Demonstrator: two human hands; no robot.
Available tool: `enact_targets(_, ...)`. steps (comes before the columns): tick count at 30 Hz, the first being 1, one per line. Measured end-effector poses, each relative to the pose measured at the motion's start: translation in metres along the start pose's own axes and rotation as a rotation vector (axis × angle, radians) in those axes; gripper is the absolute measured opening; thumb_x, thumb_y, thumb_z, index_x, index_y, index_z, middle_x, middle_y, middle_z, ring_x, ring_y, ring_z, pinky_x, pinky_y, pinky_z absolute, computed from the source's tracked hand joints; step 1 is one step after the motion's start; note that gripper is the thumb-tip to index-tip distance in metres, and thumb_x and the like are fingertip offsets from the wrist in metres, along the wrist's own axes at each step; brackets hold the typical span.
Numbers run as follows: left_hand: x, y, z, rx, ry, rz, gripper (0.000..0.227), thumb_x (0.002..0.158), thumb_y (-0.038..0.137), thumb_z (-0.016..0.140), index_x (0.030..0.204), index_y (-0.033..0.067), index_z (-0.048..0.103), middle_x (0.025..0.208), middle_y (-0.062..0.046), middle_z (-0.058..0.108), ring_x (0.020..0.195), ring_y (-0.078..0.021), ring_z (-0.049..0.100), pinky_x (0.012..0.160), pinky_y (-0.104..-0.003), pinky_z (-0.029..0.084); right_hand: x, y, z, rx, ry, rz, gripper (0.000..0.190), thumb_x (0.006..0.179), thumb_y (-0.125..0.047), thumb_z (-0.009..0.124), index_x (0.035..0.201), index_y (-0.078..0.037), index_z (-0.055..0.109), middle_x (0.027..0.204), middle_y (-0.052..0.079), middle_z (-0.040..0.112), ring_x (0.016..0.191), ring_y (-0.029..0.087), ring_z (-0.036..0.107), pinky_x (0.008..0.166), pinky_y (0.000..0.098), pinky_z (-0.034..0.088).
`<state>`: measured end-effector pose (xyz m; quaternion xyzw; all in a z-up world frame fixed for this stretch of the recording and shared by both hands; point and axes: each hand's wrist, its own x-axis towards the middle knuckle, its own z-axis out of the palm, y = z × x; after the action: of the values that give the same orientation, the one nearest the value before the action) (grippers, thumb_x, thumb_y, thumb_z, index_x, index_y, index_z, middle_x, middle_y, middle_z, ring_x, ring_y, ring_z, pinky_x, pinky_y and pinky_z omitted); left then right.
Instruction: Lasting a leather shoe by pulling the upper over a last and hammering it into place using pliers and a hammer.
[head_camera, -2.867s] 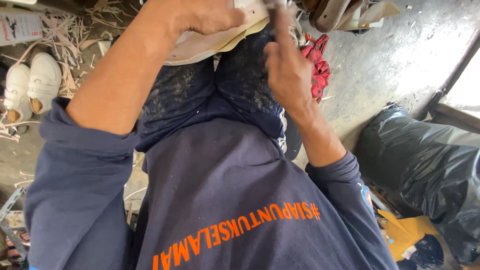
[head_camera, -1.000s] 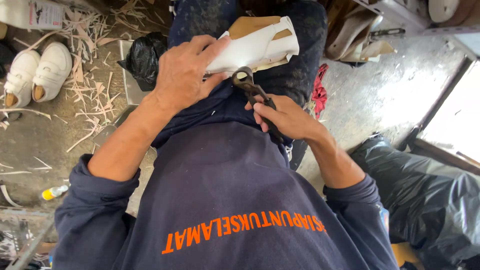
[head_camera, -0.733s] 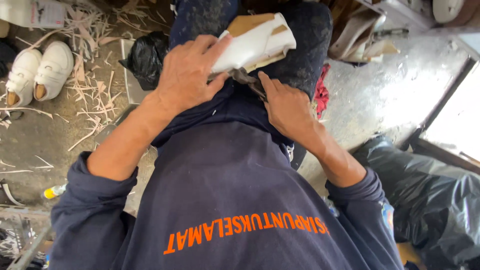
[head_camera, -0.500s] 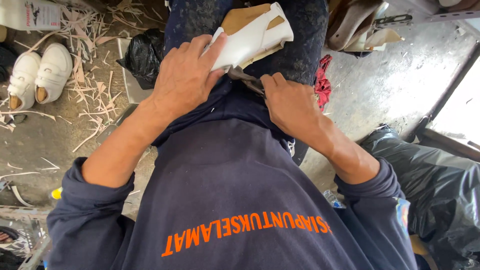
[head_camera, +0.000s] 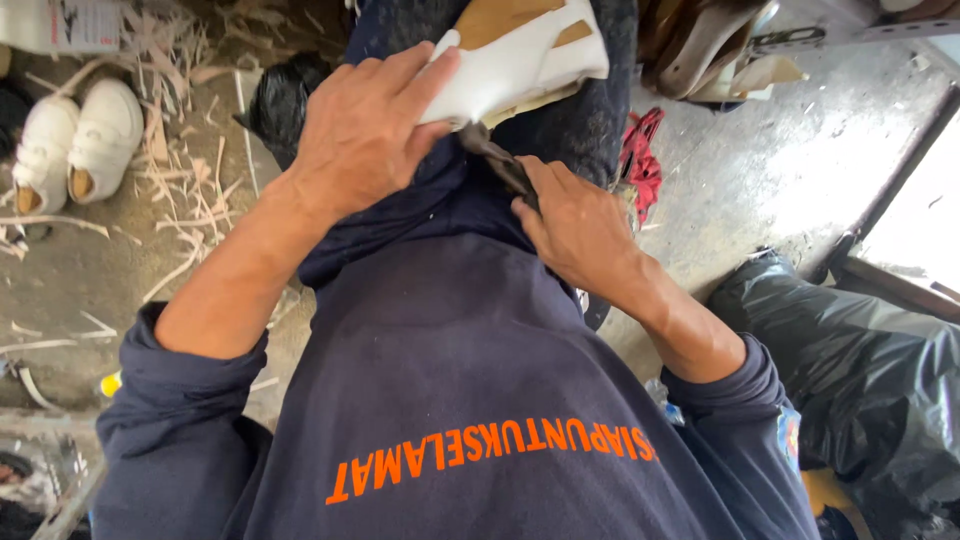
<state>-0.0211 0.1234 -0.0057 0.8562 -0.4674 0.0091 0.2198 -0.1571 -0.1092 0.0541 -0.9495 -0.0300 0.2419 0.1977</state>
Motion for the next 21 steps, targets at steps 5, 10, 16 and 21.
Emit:
enact_targets(5, -0.021, -0.016, 0.015, -0.246, 0.081, -0.058, 0.048, 0.113, 0.025, 0.065, 0.152, 0.0015, 0.05, 0.14, -0.02, 0.065, 0.111, -0.0395, 0.069, 0.08, -0.048, 0.059, 0.002, 0.005, 0.009, 0.219, -0.304, 0.064, 0.042, 0.102, -0.026, 0.046, 0.138, -0.005, 0.046, 0.113, 0.014, 0.073, 0.099, 0.041, 0.07, 0.078, 0.0531, 0.05)
enact_targets(10, -0.019, -0.01, 0.018, -0.182, 0.145, -0.045, 0.047, 0.119, 0.03, 0.055, 0.155, 0.0022, 0.047, 0.141, -0.021, 0.065, 0.122, -0.038, 0.069, 0.082, -0.048, 0.061, -0.012, 0.02, 0.036, 0.159, -0.006, -0.056, 0.041, 0.1, -0.026, 0.062, 0.136, -0.01, 0.053, 0.11, 0.013, 0.063, 0.097, 0.04, 0.064, 0.072, 0.0537, 0.047)
enact_targets(16, -0.009, -0.002, 0.014, -0.25, 0.157, -0.054, 0.039, 0.116, 0.025, 0.051, 0.145, -0.0012, 0.053, 0.134, -0.019, 0.062, 0.105, -0.0389, 0.068, 0.077, -0.048, 0.055, -0.003, 0.016, 0.032, 0.067, -0.03, 0.16, 0.035, 0.104, -0.039, 0.054, 0.128, -0.015, 0.057, 0.114, 0.014, 0.072, 0.086, 0.051, 0.068, 0.065, 0.0639, 0.049)
enact_targets(21, -0.012, 0.002, 0.021, -0.227, 0.127, -0.078, 0.046, 0.109, 0.018, 0.062, 0.15, 0.0012, 0.052, 0.144, -0.02, 0.058, 0.119, -0.0393, 0.067, 0.088, -0.05, 0.058, 0.008, 0.024, 0.02, -0.243, 0.053, -0.073, 0.066, 0.086, -0.014, 0.07, 0.149, -0.006, 0.05, 0.114, 0.012, 0.068, 0.094, 0.035, 0.069, 0.076, 0.0476, 0.055)
